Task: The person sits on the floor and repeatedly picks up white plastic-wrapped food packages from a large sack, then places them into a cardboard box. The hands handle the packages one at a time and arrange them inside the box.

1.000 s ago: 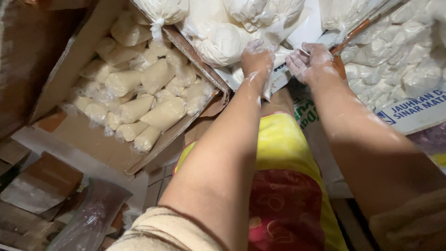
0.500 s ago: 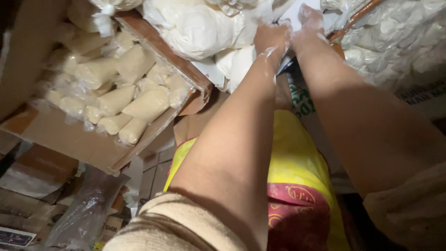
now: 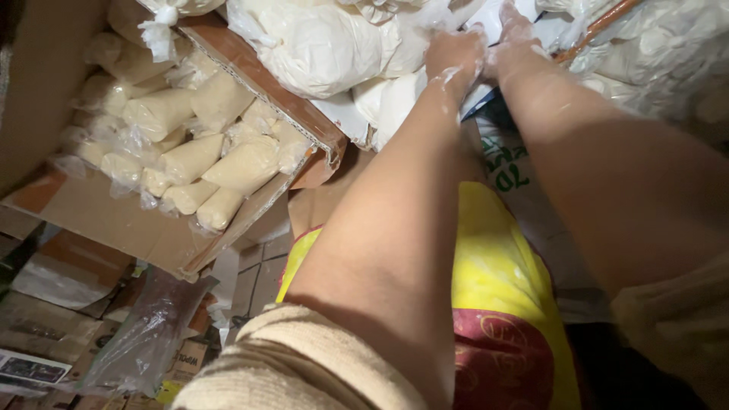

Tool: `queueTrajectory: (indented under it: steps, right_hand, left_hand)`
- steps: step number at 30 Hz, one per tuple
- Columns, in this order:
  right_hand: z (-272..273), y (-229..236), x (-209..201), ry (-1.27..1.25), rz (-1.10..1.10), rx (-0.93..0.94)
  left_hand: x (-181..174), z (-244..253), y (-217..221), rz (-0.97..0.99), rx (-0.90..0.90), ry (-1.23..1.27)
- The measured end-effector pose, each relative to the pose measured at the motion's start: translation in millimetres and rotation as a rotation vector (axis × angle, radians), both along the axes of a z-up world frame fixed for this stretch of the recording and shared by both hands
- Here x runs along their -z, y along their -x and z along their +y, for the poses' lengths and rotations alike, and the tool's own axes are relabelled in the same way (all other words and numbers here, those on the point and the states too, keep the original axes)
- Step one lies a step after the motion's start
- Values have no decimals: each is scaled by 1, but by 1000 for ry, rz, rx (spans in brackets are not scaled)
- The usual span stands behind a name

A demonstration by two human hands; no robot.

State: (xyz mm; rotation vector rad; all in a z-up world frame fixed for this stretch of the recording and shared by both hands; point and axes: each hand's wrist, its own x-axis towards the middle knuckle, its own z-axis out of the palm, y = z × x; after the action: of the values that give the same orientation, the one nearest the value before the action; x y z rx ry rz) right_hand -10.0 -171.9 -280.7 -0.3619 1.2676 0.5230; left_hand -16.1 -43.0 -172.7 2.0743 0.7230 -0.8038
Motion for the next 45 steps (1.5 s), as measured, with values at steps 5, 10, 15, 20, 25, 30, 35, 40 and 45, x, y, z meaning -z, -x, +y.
queueTrajectory:
  steps: [5, 10, 15, 20, 25, 30, 35, 40, 45]
  right_hand:
    - [10, 9, -26, -64, 38, 91]
    - [17, 13, -86, 115, 181, 224]
    - [35, 10, -149, 2, -5, 252]
    - [58, 22, -222, 14, -37, 229]
    - [94, 44, -305, 64, 6, 166]
    - [128, 68, -395, 257, 104, -141]
    - [135, 64, -461, 286, -53, -131]
    - [107, 61, -508, 330, -507, -171]
    - [95, 50, -547, 457, -497, -371]
  left_hand:
    - [-20, 15, 4, 96, -211, 39]
    - [-42, 15, 4, 48, -219, 50]
    - [-70, 6, -5, 43, -175, 109]
    - [-107, 21, -12, 155, -205, 151]
    - [-156, 53, 19, 52, -464, 272]
    - [-219, 92, 29, 276, -920, 399]
    - [-295, 123, 20, 360, -733, 742]
    - [-359, 135, -29, 399, -394, 887]
    - [-400, 120, -61, 502, -162, 1062]
